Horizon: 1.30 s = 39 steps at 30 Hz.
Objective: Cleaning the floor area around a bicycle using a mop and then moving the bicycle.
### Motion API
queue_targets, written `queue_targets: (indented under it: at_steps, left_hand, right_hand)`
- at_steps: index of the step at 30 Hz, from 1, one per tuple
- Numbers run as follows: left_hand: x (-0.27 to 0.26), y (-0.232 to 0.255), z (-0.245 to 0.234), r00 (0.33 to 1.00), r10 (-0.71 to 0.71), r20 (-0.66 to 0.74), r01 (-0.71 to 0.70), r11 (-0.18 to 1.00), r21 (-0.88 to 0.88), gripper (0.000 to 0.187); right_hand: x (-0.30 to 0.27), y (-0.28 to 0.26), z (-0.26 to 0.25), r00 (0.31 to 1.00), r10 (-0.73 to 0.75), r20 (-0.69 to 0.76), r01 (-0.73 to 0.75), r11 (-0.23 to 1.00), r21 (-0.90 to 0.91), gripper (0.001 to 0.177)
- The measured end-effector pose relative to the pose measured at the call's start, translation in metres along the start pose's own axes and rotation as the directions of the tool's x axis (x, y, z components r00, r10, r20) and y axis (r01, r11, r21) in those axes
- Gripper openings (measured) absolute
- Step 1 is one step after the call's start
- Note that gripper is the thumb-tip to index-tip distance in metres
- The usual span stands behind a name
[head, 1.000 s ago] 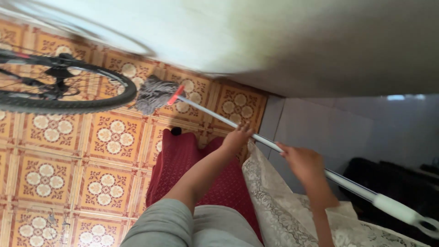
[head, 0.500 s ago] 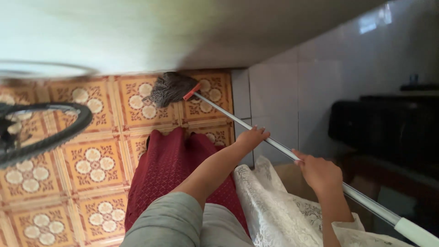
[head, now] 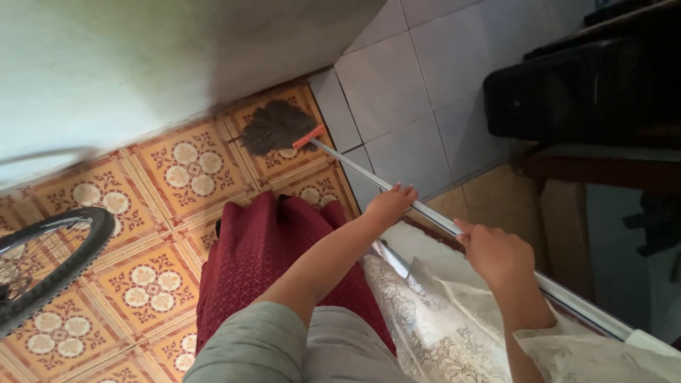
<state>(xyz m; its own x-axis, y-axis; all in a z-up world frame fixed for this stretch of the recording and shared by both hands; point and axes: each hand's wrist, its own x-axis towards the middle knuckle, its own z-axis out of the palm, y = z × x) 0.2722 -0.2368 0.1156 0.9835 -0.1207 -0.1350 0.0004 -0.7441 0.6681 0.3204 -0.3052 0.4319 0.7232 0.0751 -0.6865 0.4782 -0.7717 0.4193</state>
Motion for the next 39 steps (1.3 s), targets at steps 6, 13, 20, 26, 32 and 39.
queue_targets:
  at_steps: [6, 13, 20, 26, 32, 39]
  left_hand:
    - [-0.019, 0.015, -0.044, 0.992, -0.037, 0.123, 0.055, 0.989, -0.14, 0.043]
    - [-0.058, -0.013, -0.037, 0.992, -0.092, -0.087, 0.049, 0.914, -0.402, 0.04]
    - [-0.153, -0.077, -0.031, 0.96, -0.197, -0.198, 0.106, 0.913, -0.393, 0.029]
    - [-0.233, -0.118, -0.035, 0.883, -0.363, -0.298, 0.268, 0.91, -0.315, 0.023]
    - [-0.316, -0.174, -0.06, 0.84, -0.409, -0.355, 0.367, 0.912, -0.183, 0.026]
    - [-0.407, -0.255, -0.068, 0.808, -0.496, -0.319, 0.495, 0.864, -0.091, 0.022]
  right_hand:
    - [-0.013, -0.003, 0.016, 0.996, -0.069, -0.063, 0.067, 0.997, -0.031, 0.038]
    - [-0.015, -0.036, -0.011, 0.994, -0.092, 0.059, 0.092, 0.996, 0.009, 0.037]
    - [-0.046, -0.13, -0.017, 0.968, -0.22, 0.117, 0.233, 0.966, -0.109, 0.04]
    - [-0.098, -0.207, -0.013, 0.905, -0.426, -0.02, 0.41, 0.882, -0.231, 0.037]
    - [-0.118, -0.28, 0.019, 0.731, -0.669, -0.132, 0.573, 0.707, -0.415, 0.031]
    - [-0.159, -0.388, 0.061, 0.668, -0.712, -0.218, 0.553, 0.67, -0.495, 0.03]
